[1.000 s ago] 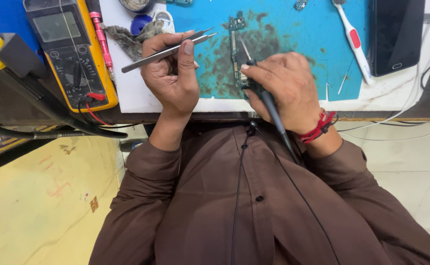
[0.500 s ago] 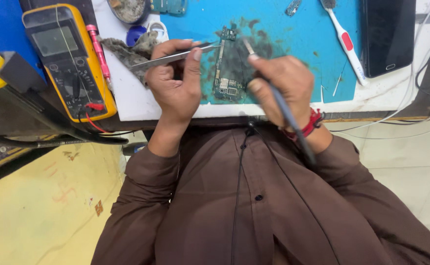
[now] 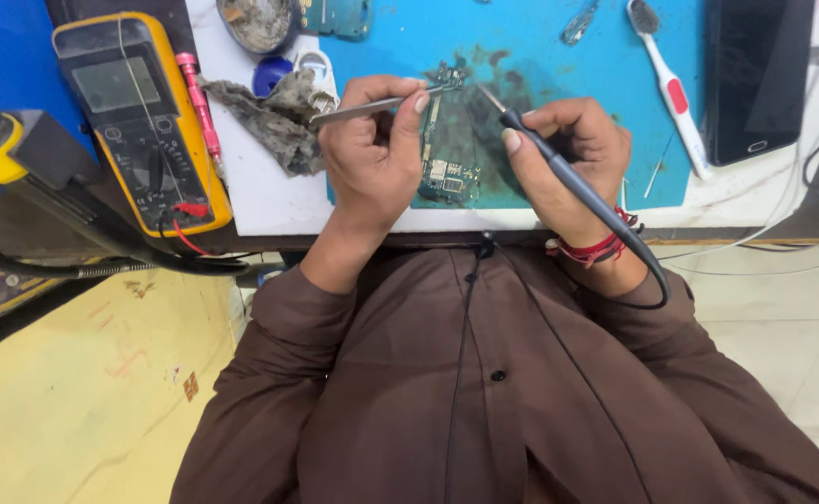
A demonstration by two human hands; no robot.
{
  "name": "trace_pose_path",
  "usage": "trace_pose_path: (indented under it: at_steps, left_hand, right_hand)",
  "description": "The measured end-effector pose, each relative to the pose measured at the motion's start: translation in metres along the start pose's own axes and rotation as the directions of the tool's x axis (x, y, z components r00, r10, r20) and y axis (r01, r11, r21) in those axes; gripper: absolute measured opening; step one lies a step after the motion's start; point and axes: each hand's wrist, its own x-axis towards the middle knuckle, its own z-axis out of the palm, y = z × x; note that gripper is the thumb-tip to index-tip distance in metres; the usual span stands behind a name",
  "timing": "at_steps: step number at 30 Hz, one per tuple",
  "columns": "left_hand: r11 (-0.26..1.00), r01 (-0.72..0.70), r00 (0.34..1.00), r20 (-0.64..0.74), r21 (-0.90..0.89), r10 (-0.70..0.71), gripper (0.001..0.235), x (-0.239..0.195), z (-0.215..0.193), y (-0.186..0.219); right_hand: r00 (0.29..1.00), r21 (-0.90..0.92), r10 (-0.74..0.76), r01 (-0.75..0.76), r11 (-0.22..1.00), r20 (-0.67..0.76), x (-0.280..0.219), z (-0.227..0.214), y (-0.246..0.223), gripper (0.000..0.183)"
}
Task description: The person uses a soldering iron and tweezers to solder components on a small circuit board. They repeatedly apply heat and solder to specific points while holding the board steady, occasionally repositioning the board to access different areas.
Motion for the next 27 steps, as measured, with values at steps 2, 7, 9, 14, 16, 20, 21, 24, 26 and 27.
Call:
trace_pose_path:
  at_steps: [2, 7, 9, 14, 16, 20, 21, 24, 26, 27]
  left_hand:
    - [0.999, 0.013, 1.0, 0.022, 0.036, -0.014, 0.005, 0.0004, 0.0005, 0.0007]
    - [0.999, 0.004, 1.0, 0.0, 0.053, -0.004, 0.007, 0.0008, 0.0037, 0.0009]
    - [0.998, 0.006, 1.0, -0.01, 0.059, -0.005, 0.007, -0.001, 0.0037, -0.0004]
    - [0.998, 0.009, 1.0, -0.006, 0.065, -0.009, 0.007, -0.0005, 0.0041, -0.001]
    - [0.999, -0.002, 1.0, -0.005, 0.045, 0.002, 0.006, 0.0004, 0.0041, -0.0008]
    - [0.998, -0.007, 1.0, -0.01, 0.059, 0.008, 0.006, 0.0005, 0.0037, -0.001]
    - [0.998, -0.011, 1.0, -0.01, 0.064, 0.012, 0.006, 0.0005, 0.0037, -0.001]
    - [0.998, -0.015, 1.0, -0.009, 0.066, 0.016, 0.006, 0.0, 0.0036, -0.0004]
    - [0.998, -0.008, 1.0, -0.007, 0.054, 0.009, 0.006, 0.0001, 0.0038, -0.0003]
    - [0.998, -0.011, 1.0, -0.006, 0.057, 0.011, 0.006, 0.0001, 0.0038, -0.0003]
  right_hand:
    - [1.0, 0.008, -0.005, 0.005, 1.0, 0.013, 0.0001, 0.0008, 0.0012, 0.014]
    - [0.999, -0.193, -0.031, 0.033, 0.981, 0.013, 0.0003, 0.0006, -0.0026, 0.014]
    - [1.0, -0.217, -0.01, 0.013, 0.976, 0.014, 0.0017, 0.0016, -0.0031, 0.014]
    - [0.995, -0.284, -0.09, 0.099, 0.954, 0.046, 0.0047, 0.002, -0.0051, 0.015]
    - [0.996, -0.28, -0.077, 0.086, 0.956, 0.042, 0.0051, 0.0016, -0.0051, 0.015]
    - [0.997, -0.266, -0.061, 0.069, 0.961, 0.04, 0.0042, 0.0027, -0.0043, 0.015]
    - [0.996, -0.267, -0.072, 0.082, 0.96, 0.047, 0.0044, 0.0025, -0.0042, 0.015]
    - [0.999, -0.234, -0.045, 0.051, 0.971, 0.03, 0.0048, 0.0037, -0.0032, 0.015]
    - [0.998, -0.244, -0.054, 0.063, 0.968, 0.044, 0.0049, 0.0024, -0.0035, 0.014]
    - [0.997, -0.249, -0.058, 0.068, 0.966, 0.051, 0.0046, 0.0021, -0.0036, 0.014]
